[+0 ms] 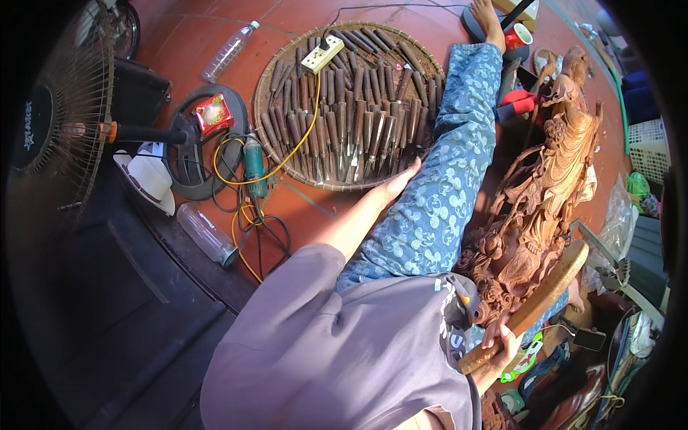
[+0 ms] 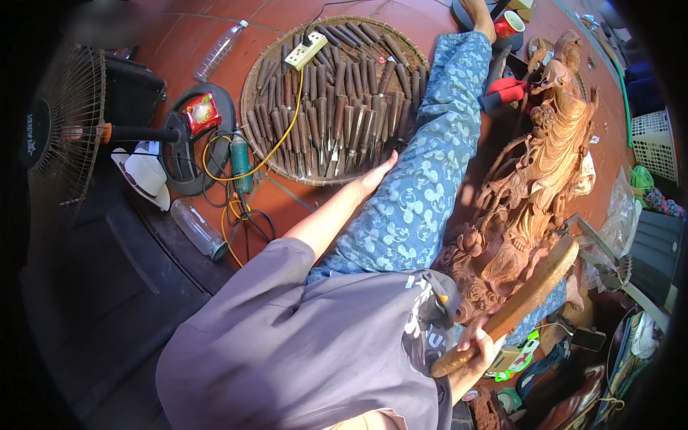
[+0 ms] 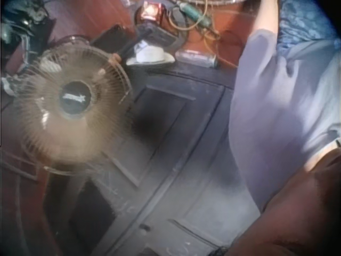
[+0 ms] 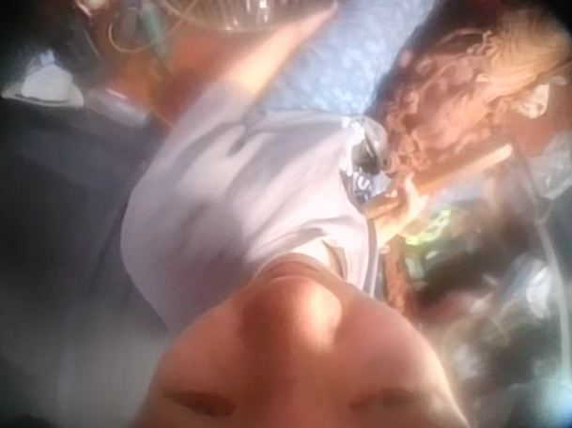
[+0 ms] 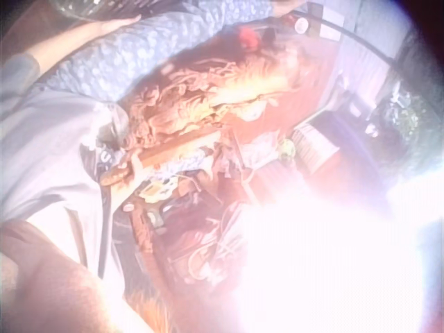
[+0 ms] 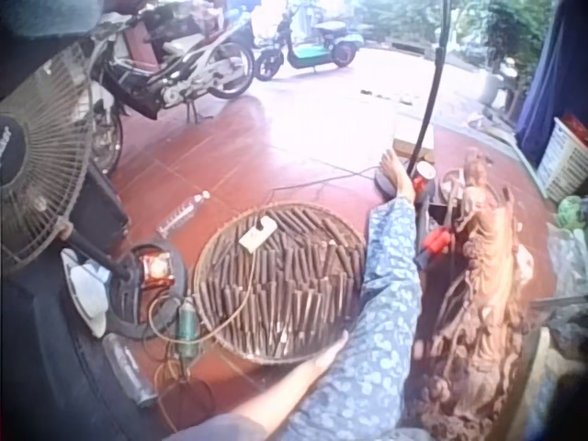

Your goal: The person carves a large wooden sculpture using a rotary tool and a chisel with a mallet. They switch between tools to refine details and remove wood shavings, working on the intricate surface of the piece.

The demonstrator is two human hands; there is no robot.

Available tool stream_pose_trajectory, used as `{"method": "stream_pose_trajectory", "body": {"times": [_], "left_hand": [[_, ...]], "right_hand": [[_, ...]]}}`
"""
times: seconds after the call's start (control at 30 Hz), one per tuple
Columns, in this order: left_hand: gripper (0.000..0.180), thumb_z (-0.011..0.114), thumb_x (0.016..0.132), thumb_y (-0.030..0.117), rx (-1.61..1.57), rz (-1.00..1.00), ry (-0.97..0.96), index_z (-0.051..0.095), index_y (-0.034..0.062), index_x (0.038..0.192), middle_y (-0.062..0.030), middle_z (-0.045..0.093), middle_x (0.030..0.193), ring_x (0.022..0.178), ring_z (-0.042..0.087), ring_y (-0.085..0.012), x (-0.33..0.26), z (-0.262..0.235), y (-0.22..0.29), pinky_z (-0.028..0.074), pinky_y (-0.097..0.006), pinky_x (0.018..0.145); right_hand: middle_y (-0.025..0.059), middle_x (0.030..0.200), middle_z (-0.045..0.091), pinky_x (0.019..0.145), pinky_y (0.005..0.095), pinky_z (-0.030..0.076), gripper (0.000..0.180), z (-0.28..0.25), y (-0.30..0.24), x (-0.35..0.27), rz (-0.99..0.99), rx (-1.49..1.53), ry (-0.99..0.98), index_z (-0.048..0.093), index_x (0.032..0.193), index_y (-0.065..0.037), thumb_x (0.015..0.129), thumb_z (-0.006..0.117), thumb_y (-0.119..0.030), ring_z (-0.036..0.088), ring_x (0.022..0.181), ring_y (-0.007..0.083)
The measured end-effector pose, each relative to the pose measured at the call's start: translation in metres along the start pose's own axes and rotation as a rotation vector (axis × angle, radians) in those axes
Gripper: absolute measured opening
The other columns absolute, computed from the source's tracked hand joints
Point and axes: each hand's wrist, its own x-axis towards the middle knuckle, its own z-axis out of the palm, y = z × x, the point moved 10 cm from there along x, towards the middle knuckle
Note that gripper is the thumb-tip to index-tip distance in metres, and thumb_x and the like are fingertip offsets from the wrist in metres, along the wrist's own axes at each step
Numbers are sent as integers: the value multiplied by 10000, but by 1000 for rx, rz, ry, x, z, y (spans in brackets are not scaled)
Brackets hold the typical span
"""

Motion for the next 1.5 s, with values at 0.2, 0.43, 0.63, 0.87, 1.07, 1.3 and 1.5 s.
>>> {"method": "stream_pose_trajectory", "body": {"times": [0.2,0.43,0.63,0.87,1.07,1.3,1.5], "left_hand": [[560,456,958,460,-276,-84,-155,493,41,1328,-89,555,1285,1129,536,-177,-20,-1,-33,425,-321,971],[475,488,962,379,-13,-97,-46,534,40,1291,-88,585,1245,1097,556,-168,-51,-36,-63,438,-319,955],[180,555,917,119,739,103,425,669,17,1011,-74,693,955,856,645,-155,-67,-77,10,510,-291,784],[234,655,766,239,1584,556,1163,680,29,865,-211,669,866,842,648,-395,-55,-101,202,519,-461,738],[486,738,742,482,1786,-145,1197,701,85,1020,-137,660,1107,1057,626,-309,-15,-96,215,524,-419,857],[433,703,740,294,1881,-268,1075,666,-22,1034,-209,599,1199,1169,550,-325,-2,-99,206,447,-370,981],[494,672,847,248,1482,363,1043,480,-68,1175,-164,622,942,839,588,-202,-63,-161,266,460,-358,750]], "right_hand": [[83,648,447,329,255,413,501,12,5,3,30,-86,-34,350,1084,32,712,676,-50,440,376,161],[69,637,432,327,247,395,505,5,7,-5,14,-105,13,356,1080,34,710,682,-76,432,369,152],[71,641,438,331,249,394,504,4,4,-6,-22,-74,-17,361,1086,38,705,673,-73,430,374,151],[83,645,470,347,271,409,488,-7,10,-15,31,-22,44,404,1061,19,662,673,-57,452,381,167],[67,625,501,372,268,430,443,-37,-6,-26,0,-60,106,444,1006,-2,627,674,-13,500,397,162],[62,633,515,381,252,432,444,-95,0,-55,-80,28,216,446,1024,-14,645,676,3,513,407,147],[13,698,519,453,220,438,558,-143,-47,-49,-155,-158,330,443,1113,-23,636,732,-41,521,492,99]]}}
